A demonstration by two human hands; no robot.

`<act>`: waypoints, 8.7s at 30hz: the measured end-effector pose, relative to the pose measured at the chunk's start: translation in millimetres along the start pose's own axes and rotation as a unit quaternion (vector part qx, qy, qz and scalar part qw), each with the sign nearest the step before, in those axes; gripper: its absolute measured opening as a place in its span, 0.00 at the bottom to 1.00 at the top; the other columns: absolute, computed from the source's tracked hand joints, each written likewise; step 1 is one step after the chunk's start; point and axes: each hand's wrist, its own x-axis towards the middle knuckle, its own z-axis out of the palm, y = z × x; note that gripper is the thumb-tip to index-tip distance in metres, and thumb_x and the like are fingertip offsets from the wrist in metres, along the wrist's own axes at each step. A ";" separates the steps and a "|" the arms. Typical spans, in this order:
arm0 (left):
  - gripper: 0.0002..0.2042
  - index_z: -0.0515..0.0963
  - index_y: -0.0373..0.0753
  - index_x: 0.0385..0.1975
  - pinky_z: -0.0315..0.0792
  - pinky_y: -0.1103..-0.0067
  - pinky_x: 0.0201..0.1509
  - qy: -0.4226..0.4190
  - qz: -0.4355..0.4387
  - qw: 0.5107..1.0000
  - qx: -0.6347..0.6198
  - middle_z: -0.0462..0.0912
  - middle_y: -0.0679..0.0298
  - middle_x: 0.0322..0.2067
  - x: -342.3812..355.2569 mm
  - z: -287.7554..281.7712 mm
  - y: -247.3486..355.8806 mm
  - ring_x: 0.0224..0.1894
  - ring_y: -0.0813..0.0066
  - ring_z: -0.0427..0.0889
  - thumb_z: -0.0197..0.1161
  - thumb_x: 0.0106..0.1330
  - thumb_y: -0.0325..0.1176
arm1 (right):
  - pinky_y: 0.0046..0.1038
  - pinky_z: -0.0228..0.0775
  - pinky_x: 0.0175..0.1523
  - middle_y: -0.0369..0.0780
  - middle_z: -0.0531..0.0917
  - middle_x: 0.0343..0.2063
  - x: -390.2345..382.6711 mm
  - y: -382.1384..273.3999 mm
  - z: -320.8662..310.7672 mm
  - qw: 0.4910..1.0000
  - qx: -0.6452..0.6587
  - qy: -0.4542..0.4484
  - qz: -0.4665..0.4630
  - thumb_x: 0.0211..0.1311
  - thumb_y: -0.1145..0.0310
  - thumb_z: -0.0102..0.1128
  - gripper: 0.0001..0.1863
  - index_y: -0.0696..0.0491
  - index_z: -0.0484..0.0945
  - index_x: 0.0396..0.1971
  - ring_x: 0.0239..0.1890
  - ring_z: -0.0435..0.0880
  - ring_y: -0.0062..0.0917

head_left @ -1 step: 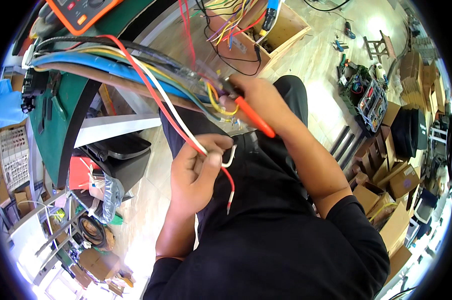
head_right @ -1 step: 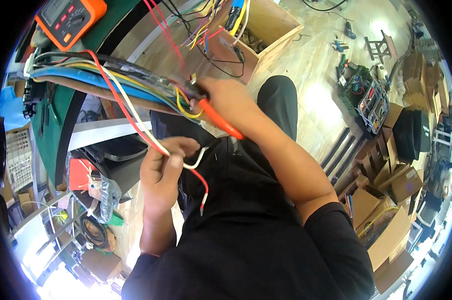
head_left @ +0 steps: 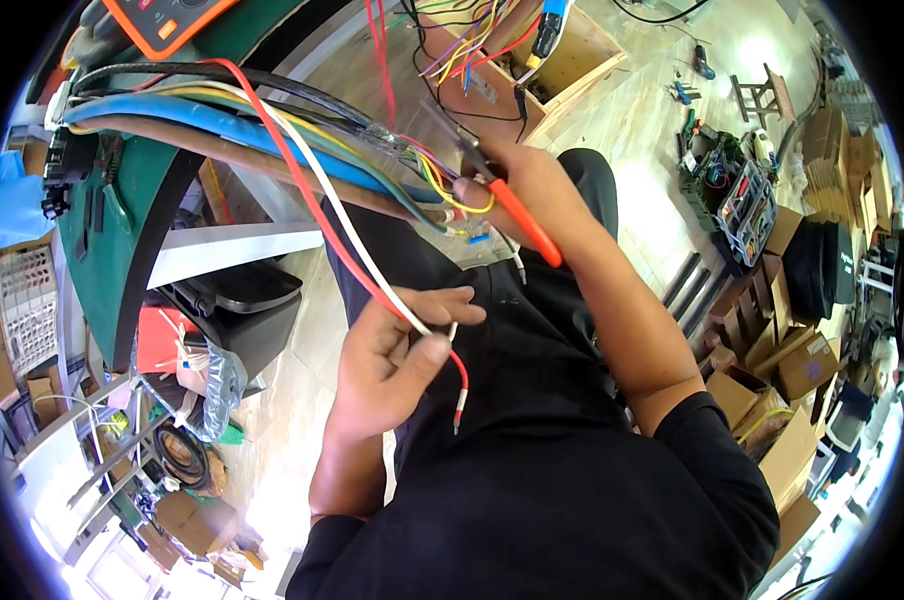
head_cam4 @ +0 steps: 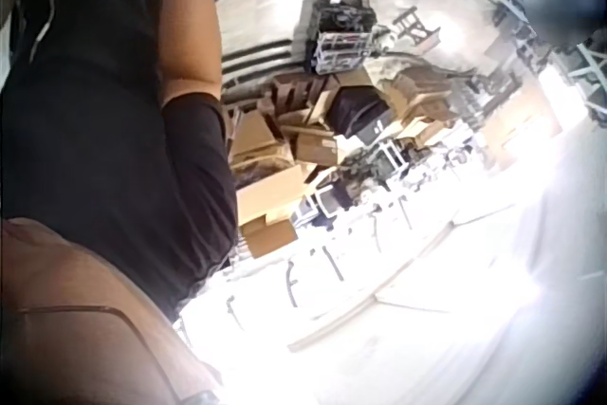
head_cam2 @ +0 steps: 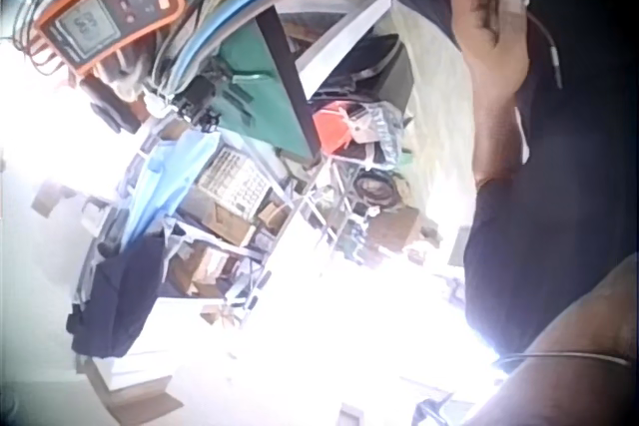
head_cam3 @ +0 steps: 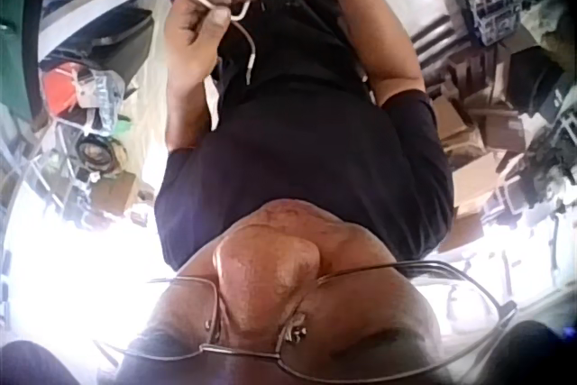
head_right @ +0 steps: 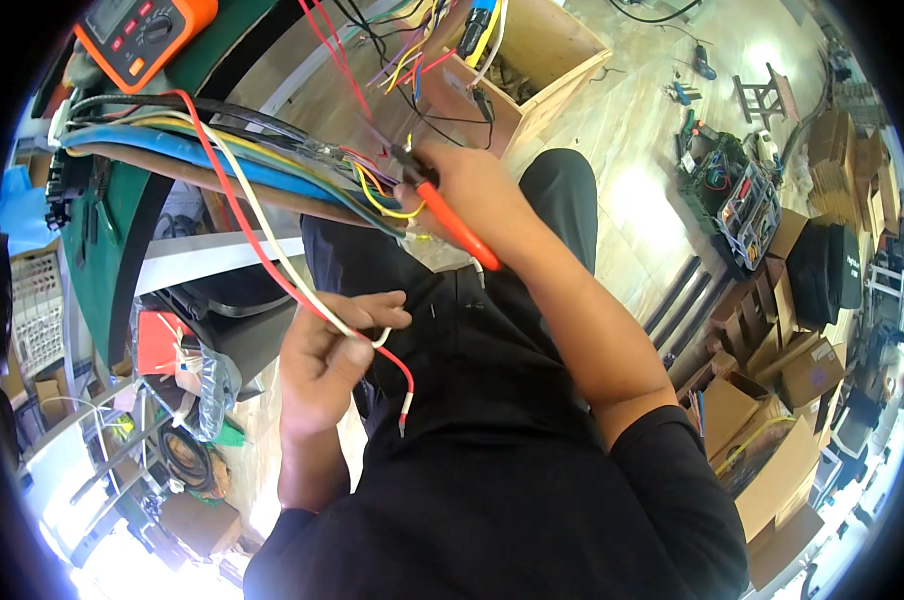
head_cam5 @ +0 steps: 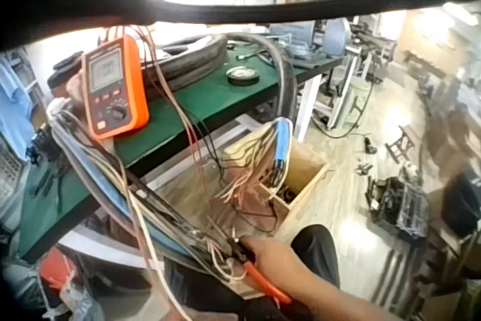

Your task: The person uses a multimeter to test a bundle of electrical wires, stripping wire ends with a tool and attaching probes to the wires.

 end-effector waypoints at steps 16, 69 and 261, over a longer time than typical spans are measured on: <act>0.07 0.68 0.34 0.46 0.83 0.73 0.38 0.165 -0.159 0.973 0.023 0.82 0.53 0.32 23.6 -53.0 -103.2 0.32 0.65 0.86 0.43 0.75 0.25 | 0.32 0.72 0.47 0.47 0.82 0.33 -65.5 62.1 -35.9 0.993 -0.020 -0.058 0.100 0.56 0.61 0.64 0.20 0.60 0.77 0.43 0.39 0.81 0.33; 0.09 0.75 0.32 0.44 0.70 0.83 0.39 0.194 0.030 0.969 0.147 0.77 0.66 0.32 48.2 -23.7 -60.5 0.32 0.82 0.73 0.61 0.69 0.30 | 0.38 0.74 0.49 0.49 0.84 0.41 -9.0 23.3 53.3 0.967 0.018 0.221 -0.126 0.60 0.67 0.64 0.17 0.60 0.78 0.46 0.44 0.83 0.41; 0.19 0.77 0.28 0.38 0.78 0.74 0.34 -0.046 0.169 0.978 -0.116 0.80 0.58 0.23 0.2 40.8 27.8 0.24 0.74 0.80 0.48 0.78 0.41 | 0.31 0.73 0.51 0.42 0.85 0.36 -162.5 80.6 -76.5 0.943 0.145 -0.287 0.089 0.55 0.65 0.68 0.18 0.58 0.78 0.44 0.42 0.83 0.28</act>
